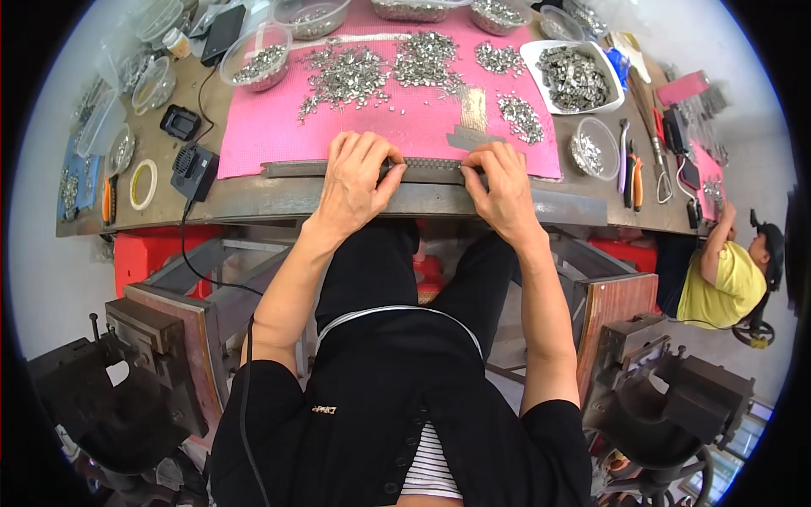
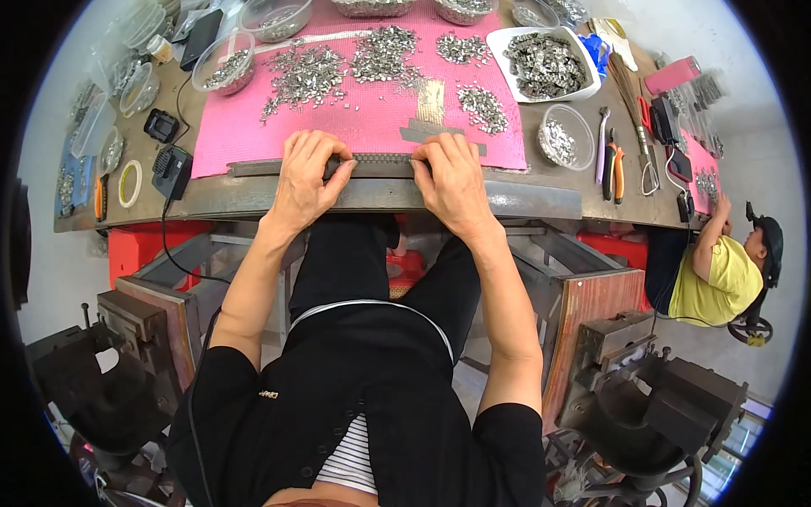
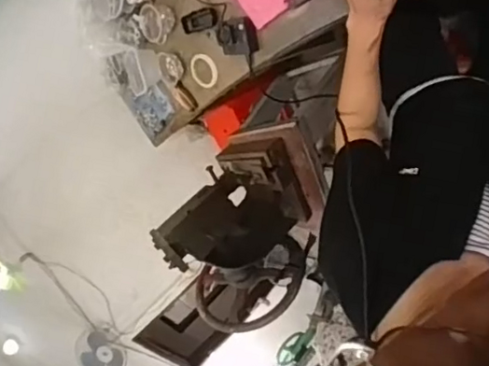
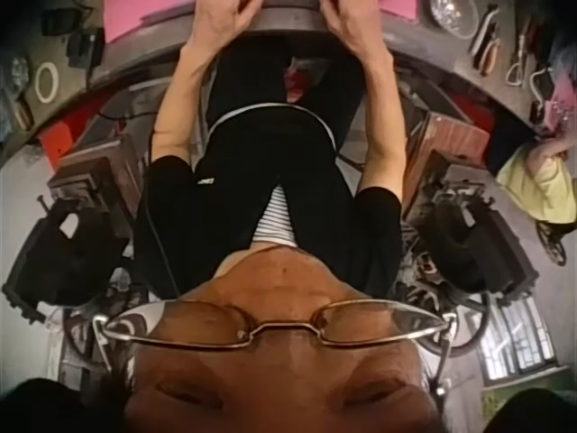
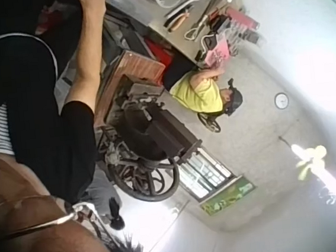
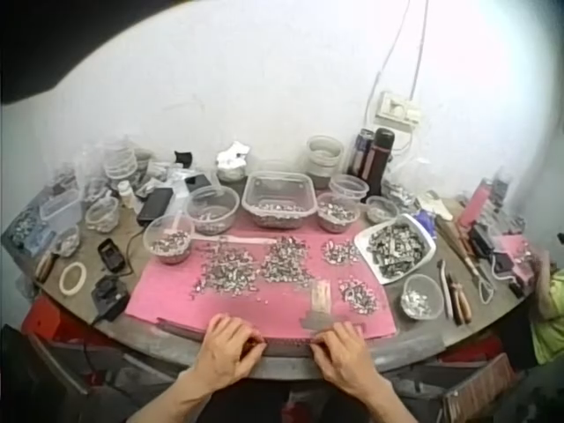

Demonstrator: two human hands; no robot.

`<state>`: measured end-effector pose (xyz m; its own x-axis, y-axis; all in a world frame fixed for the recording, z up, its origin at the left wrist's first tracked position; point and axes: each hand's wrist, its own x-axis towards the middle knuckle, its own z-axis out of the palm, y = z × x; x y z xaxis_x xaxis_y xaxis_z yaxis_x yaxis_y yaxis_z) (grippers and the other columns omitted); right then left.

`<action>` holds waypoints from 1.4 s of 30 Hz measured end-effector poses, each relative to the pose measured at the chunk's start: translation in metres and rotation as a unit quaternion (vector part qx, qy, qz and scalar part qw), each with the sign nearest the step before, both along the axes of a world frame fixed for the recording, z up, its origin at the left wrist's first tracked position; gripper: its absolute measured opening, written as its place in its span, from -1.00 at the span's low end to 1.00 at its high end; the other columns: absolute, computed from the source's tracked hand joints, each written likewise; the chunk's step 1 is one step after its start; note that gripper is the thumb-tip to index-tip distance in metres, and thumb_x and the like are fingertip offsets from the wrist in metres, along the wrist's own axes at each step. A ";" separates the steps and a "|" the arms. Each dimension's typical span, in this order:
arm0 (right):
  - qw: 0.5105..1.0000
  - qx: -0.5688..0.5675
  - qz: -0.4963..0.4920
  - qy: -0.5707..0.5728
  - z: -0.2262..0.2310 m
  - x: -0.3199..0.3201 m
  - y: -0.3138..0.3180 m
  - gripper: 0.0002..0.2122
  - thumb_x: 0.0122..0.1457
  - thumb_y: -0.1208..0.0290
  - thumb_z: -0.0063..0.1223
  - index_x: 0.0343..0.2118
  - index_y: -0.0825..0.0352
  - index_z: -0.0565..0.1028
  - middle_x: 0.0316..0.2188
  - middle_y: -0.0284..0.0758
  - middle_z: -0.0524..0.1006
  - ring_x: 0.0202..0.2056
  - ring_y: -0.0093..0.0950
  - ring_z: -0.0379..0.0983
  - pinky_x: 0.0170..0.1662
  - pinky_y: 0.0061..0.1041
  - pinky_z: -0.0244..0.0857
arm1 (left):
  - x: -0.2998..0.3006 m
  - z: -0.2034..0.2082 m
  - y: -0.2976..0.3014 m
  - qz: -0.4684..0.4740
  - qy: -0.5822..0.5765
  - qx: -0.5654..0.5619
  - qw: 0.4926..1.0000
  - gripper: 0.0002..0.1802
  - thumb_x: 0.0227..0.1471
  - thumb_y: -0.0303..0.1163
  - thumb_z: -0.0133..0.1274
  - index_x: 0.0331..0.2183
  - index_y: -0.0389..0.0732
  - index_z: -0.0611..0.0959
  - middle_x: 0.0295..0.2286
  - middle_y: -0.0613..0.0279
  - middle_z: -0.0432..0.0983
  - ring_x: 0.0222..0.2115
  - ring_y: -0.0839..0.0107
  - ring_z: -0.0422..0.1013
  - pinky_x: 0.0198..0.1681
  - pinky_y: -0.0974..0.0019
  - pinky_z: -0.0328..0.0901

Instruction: Placing small metal components into a template tray at a workstation.

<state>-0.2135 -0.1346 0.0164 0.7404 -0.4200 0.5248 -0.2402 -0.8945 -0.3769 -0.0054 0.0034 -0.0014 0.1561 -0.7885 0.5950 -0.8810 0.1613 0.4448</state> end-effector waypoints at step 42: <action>0.997 -0.055 0.008 0.049 -0.014 0.105 -0.031 -0.93 0.09 0.45 0.22 -0.38 0.30 0.57 -0.42 -0.26 0.48 -0.26 -0.27 0.46 -0.15 -0.26 0.23 | 0.067 -0.002 -0.024 0.133 -0.022 0.070 0.988 -0.92 0.07 -0.35 0.20 -0.32 -0.07 0.69 -0.42 0.37 0.53 -0.26 0.33 0.42 0.12 -0.03 0.04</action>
<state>-0.1085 -0.1660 0.0022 0.7965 -0.3527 0.4912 -0.2574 -0.9328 -0.2523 0.0621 -0.0203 -0.0032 0.3463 -0.7975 0.4940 -0.9026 -0.1397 0.4071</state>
